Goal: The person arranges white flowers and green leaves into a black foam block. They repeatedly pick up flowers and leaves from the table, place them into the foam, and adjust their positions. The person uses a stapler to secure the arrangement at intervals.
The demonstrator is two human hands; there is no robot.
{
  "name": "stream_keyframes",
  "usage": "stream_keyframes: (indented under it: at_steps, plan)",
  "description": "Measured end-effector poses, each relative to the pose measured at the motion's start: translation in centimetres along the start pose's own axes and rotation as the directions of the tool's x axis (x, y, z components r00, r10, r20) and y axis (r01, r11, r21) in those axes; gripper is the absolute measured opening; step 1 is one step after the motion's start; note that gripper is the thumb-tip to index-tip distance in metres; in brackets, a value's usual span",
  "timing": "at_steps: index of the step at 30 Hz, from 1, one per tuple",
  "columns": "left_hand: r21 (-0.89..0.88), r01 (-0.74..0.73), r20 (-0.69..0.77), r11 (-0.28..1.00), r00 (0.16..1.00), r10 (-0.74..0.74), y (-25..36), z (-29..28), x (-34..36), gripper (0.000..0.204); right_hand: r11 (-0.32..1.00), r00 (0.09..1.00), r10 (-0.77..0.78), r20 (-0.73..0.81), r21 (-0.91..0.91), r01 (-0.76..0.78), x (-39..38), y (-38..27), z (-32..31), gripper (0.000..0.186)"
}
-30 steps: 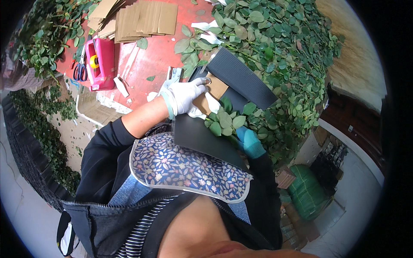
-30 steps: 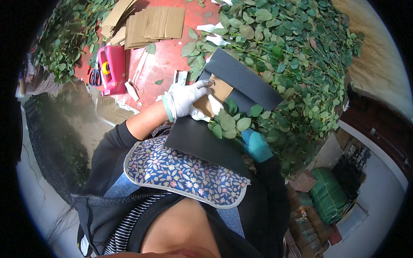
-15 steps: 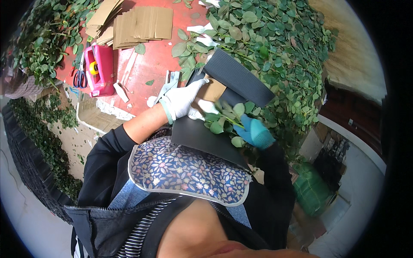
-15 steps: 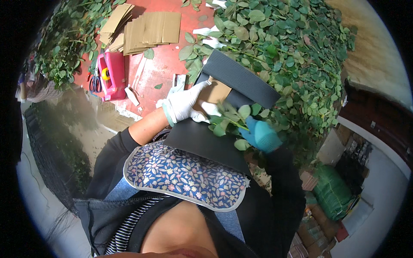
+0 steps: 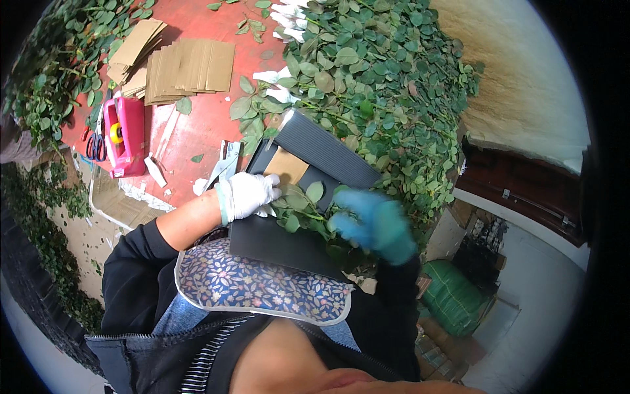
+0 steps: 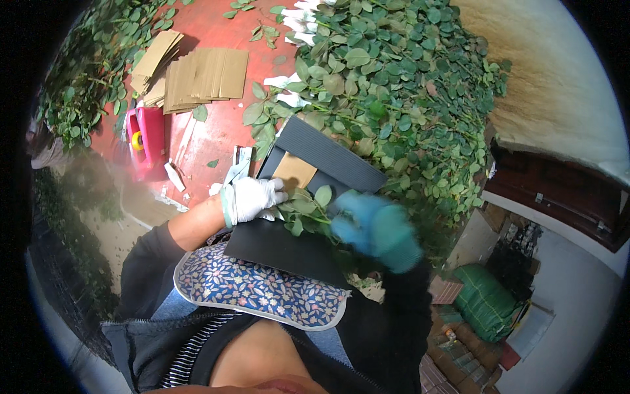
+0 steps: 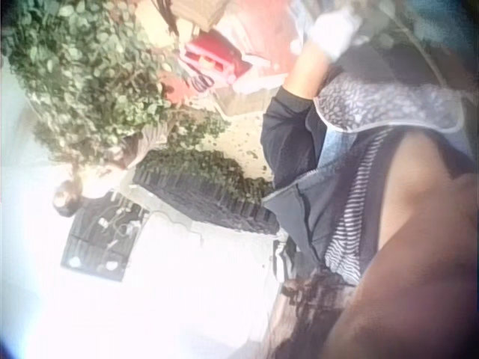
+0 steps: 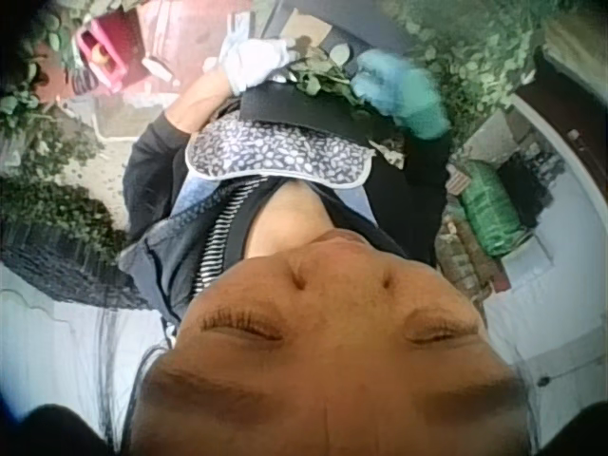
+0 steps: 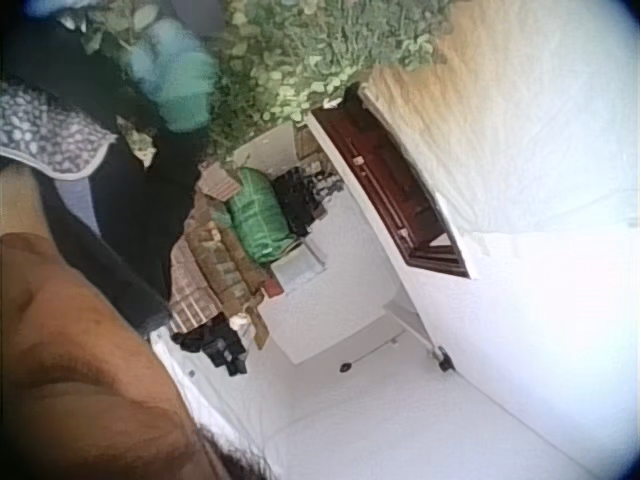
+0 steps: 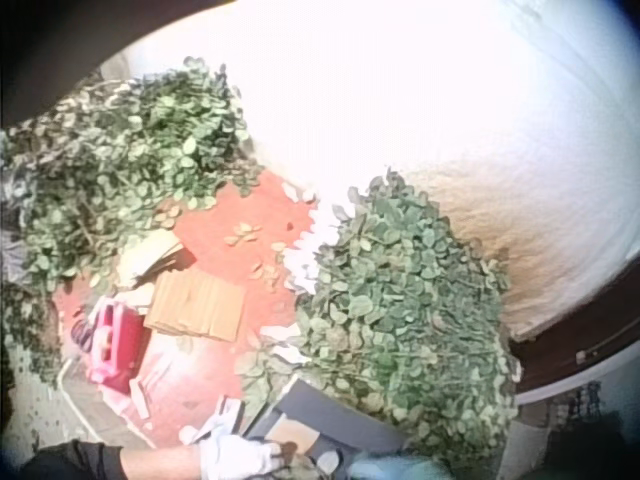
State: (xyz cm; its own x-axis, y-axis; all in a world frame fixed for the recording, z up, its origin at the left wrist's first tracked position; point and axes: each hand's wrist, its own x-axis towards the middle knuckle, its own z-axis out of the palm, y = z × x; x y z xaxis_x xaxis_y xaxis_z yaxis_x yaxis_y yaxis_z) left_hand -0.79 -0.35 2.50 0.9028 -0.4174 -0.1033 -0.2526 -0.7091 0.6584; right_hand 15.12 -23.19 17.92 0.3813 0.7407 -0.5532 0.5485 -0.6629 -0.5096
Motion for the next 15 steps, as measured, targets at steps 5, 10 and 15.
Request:
stream_keyframes:
  at_steps: [5, 10, 15]
  plan:
    - [0.073, 0.027, -0.028, 0.997, 0.999, -0.025, 1.0, -1.0, 0.1, 0.032, 0.802, 0.656, -0.535, -0.532, -0.564, 0.197, 11.3, 4.7, -6.3, 0.065]
    - [0.022, 0.095, -0.031, 0.995, 0.995, -0.094, 1.4, -0.9, -0.2, 0.036, 0.606, 0.884, -0.347, -0.312, -0.795, -0.042, 21.7, 13.7, -0.2, 0.071]
    - [-0.037, 0.209, 0.029, 0.977, 0.978, -0.208, 1.8, -1.7, -0.3, 0.032, 0.725, 0.925, -0.218, -0.312, -0.686, -0.061, 19.9, 11.5, -3.0, 0.047]
